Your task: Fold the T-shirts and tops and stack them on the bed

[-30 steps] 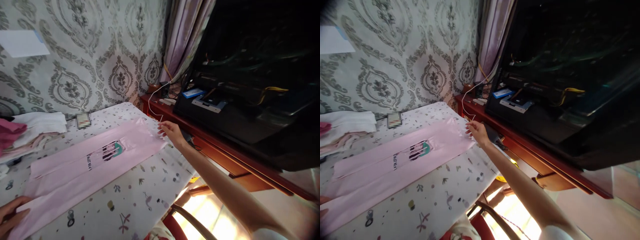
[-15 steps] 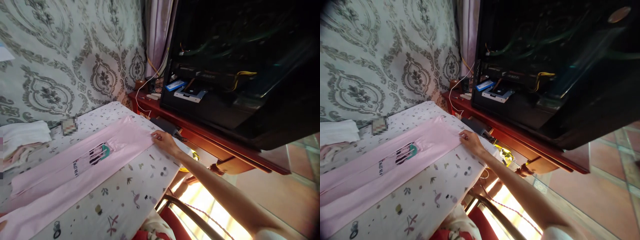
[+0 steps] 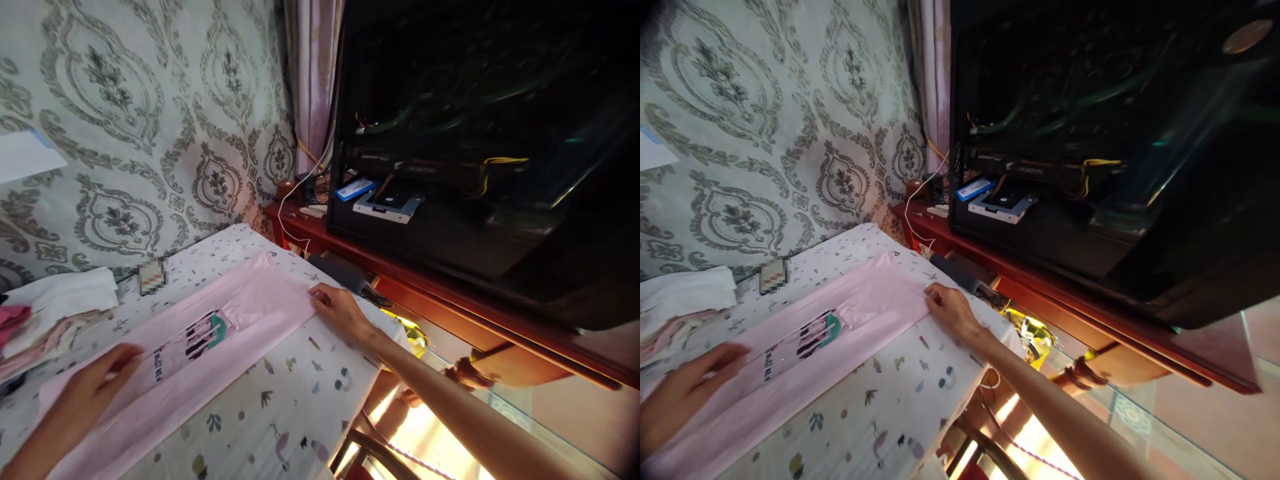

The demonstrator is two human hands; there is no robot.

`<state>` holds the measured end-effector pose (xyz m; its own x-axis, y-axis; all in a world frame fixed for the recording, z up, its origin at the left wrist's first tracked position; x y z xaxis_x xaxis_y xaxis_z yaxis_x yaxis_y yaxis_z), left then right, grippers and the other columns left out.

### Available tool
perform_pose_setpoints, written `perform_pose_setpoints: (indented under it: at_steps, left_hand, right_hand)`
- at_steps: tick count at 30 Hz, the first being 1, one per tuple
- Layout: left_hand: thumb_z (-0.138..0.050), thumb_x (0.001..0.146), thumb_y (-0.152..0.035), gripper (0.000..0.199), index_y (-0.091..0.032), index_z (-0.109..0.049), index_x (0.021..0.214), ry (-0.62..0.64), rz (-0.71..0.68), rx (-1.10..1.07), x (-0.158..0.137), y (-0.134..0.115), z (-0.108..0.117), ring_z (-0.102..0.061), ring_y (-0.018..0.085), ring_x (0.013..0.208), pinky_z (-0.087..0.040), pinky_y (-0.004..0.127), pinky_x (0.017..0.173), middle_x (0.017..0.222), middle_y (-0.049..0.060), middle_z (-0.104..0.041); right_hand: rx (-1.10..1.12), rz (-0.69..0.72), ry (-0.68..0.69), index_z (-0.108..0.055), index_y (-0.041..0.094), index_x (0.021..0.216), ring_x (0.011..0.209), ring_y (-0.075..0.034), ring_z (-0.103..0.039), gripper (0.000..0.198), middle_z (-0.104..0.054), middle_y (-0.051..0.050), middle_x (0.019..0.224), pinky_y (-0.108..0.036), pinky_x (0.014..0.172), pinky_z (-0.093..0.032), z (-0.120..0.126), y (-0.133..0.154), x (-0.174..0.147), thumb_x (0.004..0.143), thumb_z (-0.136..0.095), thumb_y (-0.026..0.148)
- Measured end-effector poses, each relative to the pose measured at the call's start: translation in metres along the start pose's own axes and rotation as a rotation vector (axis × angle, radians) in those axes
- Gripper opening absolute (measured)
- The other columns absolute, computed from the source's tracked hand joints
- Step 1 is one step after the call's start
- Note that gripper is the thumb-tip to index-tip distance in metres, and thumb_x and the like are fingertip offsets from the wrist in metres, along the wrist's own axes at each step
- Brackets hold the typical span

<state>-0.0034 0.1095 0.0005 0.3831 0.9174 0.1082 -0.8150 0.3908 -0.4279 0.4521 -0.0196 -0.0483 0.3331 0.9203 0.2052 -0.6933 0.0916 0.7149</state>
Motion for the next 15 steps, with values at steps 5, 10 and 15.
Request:
perform_pose_setpoints:
  at_steps: [5,10,15]
  left_hand:
    - [-0.05,0.08,-0.048,0.033,-0.022,-0.066,0.092,0.134,-0.197,-0.17,0.094,-0.132,-0.074,-0.068,0.025,0.098,-0.053,0.035,0.085,0.1,0.007,-0.074]
    - [-0.054,0.084,-0.033,0.019,-0.02,-0.063,0.095,0.088,-0.209,-0.011,0.147,-0.181,-0.132,-0.065,0.022,0.09,-0.049,0.033,0.083,0.095,0.007,-0.071]
    - [-0.063,0.081,-0.031,0.011,-0.021,-0.062,0.085,0.041,-0.189,0.103,0.163,-0.183,-0.148,-0.061,0.021,0.085,-0.046,0.03,0.075,0.088,0.005,-0.066]
  right_hand:
    - [0.099,-0.051,-0.007,-0.071,0.019,0.101,0.059,-0.014,-0.054,0.025,-0.065,0.001,0.07,-0.026,0.059,-0.039,-0.001,-0.007,0.0,0.082,-0.057,0.026]
    - [0.183,-0.06,0.022,-0.07,0.018,0.104,0.06,-0.013,-0.053,0.027,-0.064,0.001,0.071,-0.025,0.058,-0.039,-0.002,-0.01,0.0,0.081,-0.06,0.026]
    - [0.193,-0.044,0.054,-0.069,0.019,0.11,0.063,-0.012,-0.053,0.035,-0.066,0.0,0.078,-0.024,0.06,-0.04,-0.001,-0.01,-0.001,0.076,-0.063,0.019]
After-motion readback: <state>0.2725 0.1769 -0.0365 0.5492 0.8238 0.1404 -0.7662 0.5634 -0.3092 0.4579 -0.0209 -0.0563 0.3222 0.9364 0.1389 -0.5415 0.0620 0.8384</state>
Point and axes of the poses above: each hand's wrist, its own x-axis towards the middle knuckle, its own z-axis out of the back of the hand, y = z × x, the point moved 6 cm from there along x, towards the middle knuckle
